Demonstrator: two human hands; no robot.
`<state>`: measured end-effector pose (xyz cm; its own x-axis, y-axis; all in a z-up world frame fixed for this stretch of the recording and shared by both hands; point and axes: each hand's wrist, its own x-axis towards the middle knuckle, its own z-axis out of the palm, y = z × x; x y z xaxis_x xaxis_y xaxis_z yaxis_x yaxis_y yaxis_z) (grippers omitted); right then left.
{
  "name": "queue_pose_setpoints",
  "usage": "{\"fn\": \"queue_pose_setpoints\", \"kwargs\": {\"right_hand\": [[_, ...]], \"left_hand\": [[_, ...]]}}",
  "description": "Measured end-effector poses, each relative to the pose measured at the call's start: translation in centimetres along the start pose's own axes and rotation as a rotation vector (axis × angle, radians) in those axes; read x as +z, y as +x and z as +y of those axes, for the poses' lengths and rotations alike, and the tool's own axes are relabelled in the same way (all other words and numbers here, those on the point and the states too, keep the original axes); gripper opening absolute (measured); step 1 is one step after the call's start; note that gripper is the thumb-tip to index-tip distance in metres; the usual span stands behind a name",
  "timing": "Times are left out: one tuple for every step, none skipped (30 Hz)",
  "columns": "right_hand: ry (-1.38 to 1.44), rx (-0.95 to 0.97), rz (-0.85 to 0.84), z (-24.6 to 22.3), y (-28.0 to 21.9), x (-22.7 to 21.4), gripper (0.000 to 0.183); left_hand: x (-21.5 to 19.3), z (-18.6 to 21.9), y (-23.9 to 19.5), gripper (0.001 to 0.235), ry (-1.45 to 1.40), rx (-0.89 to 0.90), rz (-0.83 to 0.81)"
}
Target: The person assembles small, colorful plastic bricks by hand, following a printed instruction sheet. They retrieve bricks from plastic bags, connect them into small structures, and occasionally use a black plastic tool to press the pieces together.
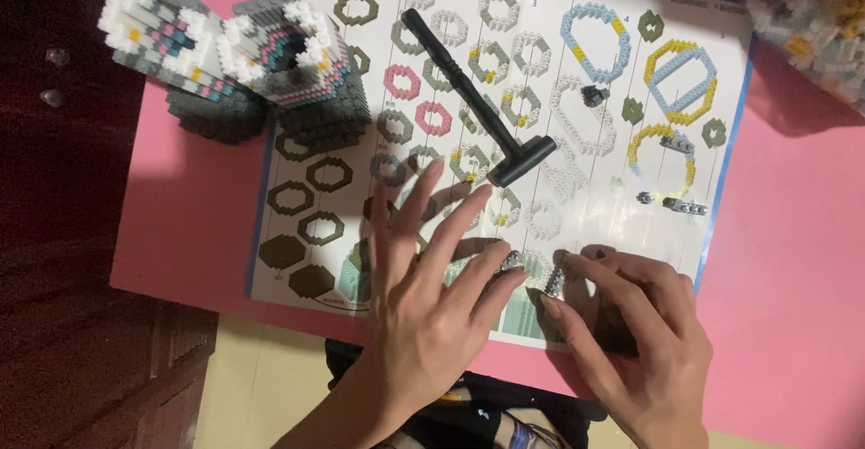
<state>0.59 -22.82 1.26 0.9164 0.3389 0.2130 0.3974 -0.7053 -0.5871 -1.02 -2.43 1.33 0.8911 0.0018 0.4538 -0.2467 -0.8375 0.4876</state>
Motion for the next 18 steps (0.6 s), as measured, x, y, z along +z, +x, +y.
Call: {"fn": "queue_pose_setpoints", "kwargs": {"right_hand": [[0.008, 0.0, 0.003, 0.0, 0.1, 0.0, 0.035], [0.007, 0.003, 0.002, 0.0, 0.1, 0.0, 0.035], [0.006, 0.002, -0.001, 0.0, 0.0, 0.0, 0.034], [0.006, 0.001, -0.004, 0.1, 0.0, 0.0, 0.034], [0.004, 0.005, -0.006, 0.1, 0.1, 0.0, 0.034], [-0.015, -0.009, -0.002, 0.0, 0.1, 0.0, 0.032], [-0.031, -0.025, -0.003, 0.0, 0.3, 0.1, 0.03], [-0.03, -0.023, -0.009, -0.1, 0.5, -0.2, 0.03], [-0.076, -0.194, -0.028, -0.2, 0.9, -0.3, 0.024], [-0.12, -0.365, -0.045, -0.4, 1.2, -0.5, 0.019], [-0.117, -0.366, -0.053, -1.1, 1.2, -0.1, 0.019], [-0.081, -0.145, -0.003, -1.9, 1.2, 0.4, 0.019], [-0.049, 0.078, 0.046, -2.7, 1.2, 0.7, 0.02], [-0.051, 0.079, 0.037, -2.9, 1.2, 0.8, 0.02], [-0.055, 0.124, 0.039, -3.0, 1.2, 1.0, 0.02], [-0.06, 0.17, 0.04, -3.1, 1.1, 1.1, 0.02], [-0.06, 0.168, 0.031, -3.0, 0.9, 1.0, 0.02], [-0.095, 0.21, -0.012, -2.9, 0.7, 0.8, 0.022]], "left_hand": [[0.1, -0.1, -0.1, 0.025, -0.004, -0.004, 0.034], [-0.3, 0.1, -0.1, 0.025, -0.006, -0.004, 0.031], [-0.7, 0.1, -0.1, 0.021, -0.023, -0.003, 0.007], [-1.1, 0.2, -0.1, 0.018, -0.04, -0.003, -0.017], [-1.1, 0.2, 0.0, 0.018, -0.044, -0.003, -0.021], [-1.1, 0.1, 0.0, 0.013, -0.027, 0.005, 0.0], [-1.2, 0.1, 0.1, 0.013, -0.007, 0.008, 0.02], [-1.0, 0.0, 0.1, 0.013, -0.007, 0.003, 0.016], [-0.9, 0.0, 0.1, 0.013, -0.033, -0.018, 0.02], [-0.8, -0.1, 0.1, 0.014, -0.058, -0.039, 0.024], [-0.7, -0.2, 0.0, 0.014, -0.057, -0.047, 0.023], [-0.6, -0.3, -0.1, 0.021, -0.063, -0.049, 0.026], [-0.6, -0.3, -0.1, 0.028, -0.073, -0.051, 0.029], [-0.6, -0.4, -0.2, 0.028, -0.076, -0.06, 0.028], [-0.7, -0.5, -0.3, 0.029, -0.086, -0.086, -0.009], [-0.7, -0.6, -0.3, 0.029, -0.096, -0.113, -0.046], [-0.7, -0.6, -0.3, 0.029, -0.095, -0.122, -0.046], [-0.7, -0.6, -0.2, 0.031, -0.099, -0.143, -0.028]]}}
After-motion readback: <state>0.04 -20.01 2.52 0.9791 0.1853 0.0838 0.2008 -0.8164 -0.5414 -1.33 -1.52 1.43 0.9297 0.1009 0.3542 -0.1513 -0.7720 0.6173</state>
